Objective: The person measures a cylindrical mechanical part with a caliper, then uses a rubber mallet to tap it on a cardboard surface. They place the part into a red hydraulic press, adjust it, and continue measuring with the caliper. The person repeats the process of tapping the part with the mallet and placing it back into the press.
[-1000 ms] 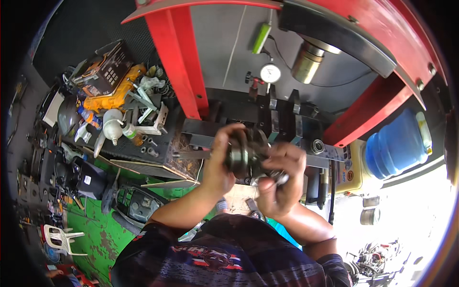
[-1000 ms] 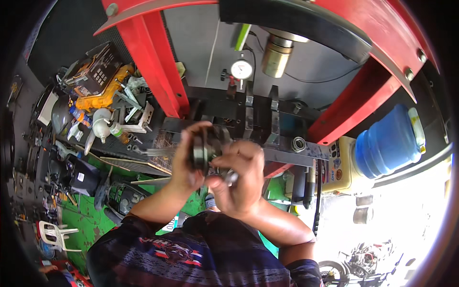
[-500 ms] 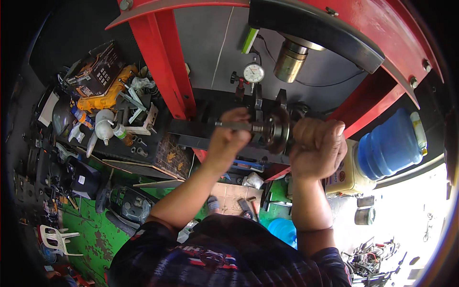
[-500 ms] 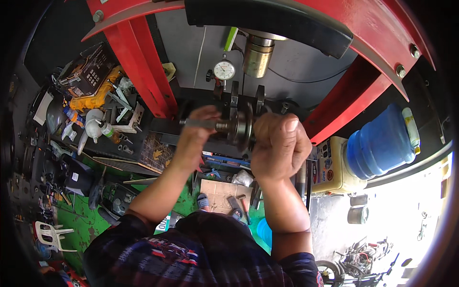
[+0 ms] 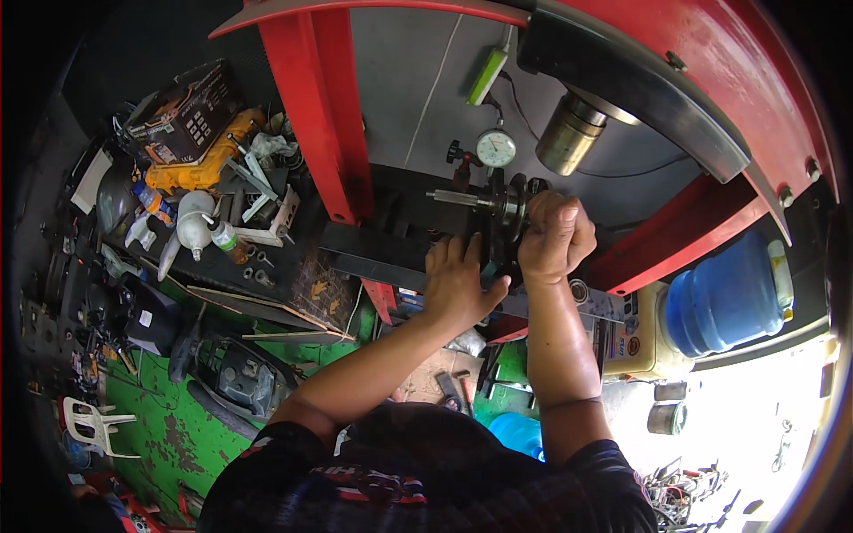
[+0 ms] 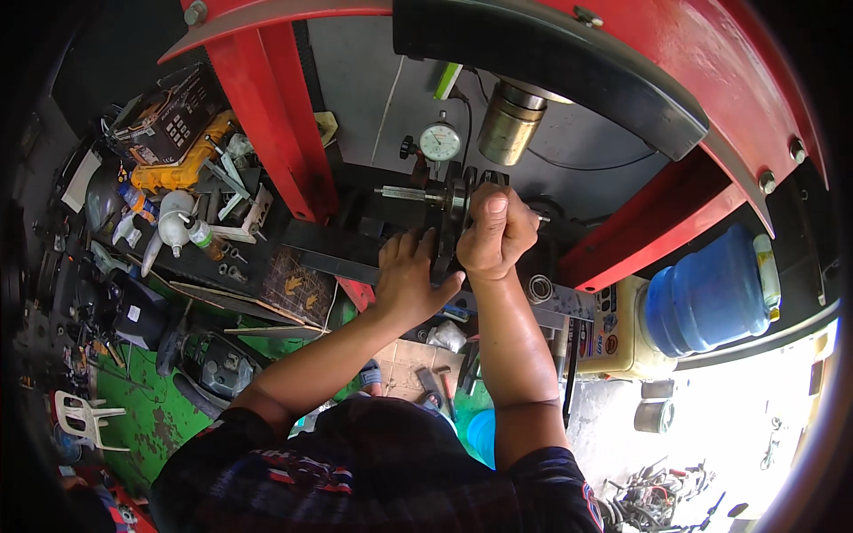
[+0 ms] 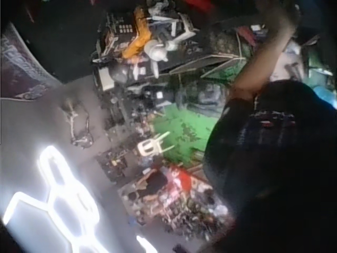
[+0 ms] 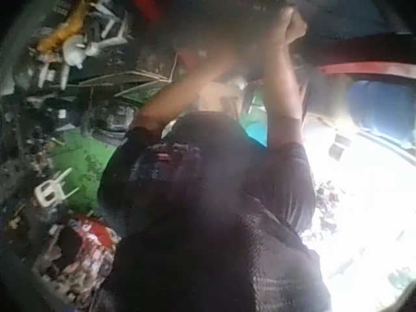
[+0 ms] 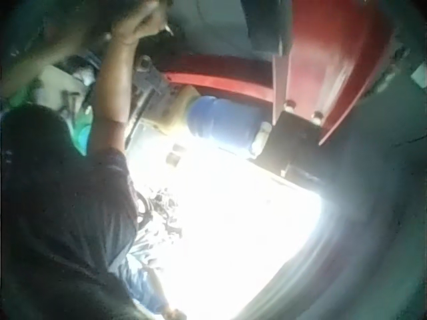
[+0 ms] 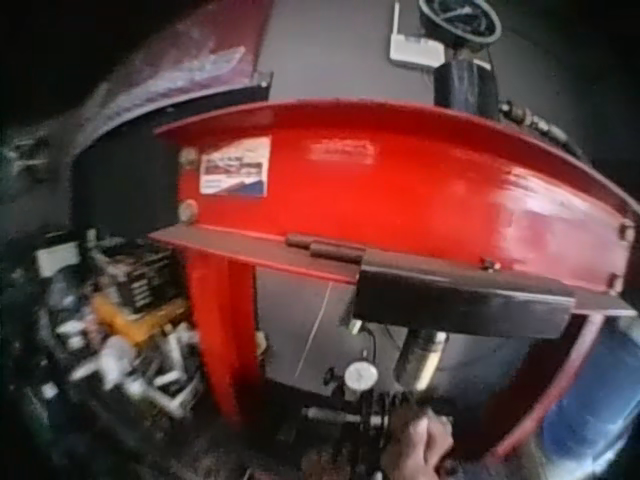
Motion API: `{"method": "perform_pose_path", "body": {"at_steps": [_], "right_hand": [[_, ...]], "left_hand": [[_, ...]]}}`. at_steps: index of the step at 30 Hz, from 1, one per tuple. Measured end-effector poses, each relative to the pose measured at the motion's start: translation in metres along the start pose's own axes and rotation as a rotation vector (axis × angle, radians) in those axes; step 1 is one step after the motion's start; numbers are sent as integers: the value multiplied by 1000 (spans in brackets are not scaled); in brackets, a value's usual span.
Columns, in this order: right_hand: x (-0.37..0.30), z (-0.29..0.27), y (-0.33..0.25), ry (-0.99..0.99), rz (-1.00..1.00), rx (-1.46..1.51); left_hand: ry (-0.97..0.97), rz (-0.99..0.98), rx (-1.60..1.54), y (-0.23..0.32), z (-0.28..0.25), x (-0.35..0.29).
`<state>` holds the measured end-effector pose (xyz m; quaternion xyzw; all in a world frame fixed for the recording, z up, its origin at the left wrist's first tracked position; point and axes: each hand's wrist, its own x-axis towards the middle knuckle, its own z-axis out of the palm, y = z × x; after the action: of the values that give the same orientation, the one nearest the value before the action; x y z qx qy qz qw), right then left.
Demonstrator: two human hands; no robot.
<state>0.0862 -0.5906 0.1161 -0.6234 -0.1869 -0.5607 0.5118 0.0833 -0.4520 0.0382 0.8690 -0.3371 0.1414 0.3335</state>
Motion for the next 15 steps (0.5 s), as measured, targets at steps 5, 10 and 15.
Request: {"method": "perform_pose_path", "body": {"at_steps": [5, 10, 15], "right_hand": [[-4, 0, 18, 62, -14, -89], [-1, 2, 11, 49, 86, -78], [23, -33, 2, -258, 352, 169]], "left_hand": [[-43, -94, -36, 7, 6, 13], [37, -45, -52, -3, 21, 14], [30, -42, -58, 0, 29, 17]]}}
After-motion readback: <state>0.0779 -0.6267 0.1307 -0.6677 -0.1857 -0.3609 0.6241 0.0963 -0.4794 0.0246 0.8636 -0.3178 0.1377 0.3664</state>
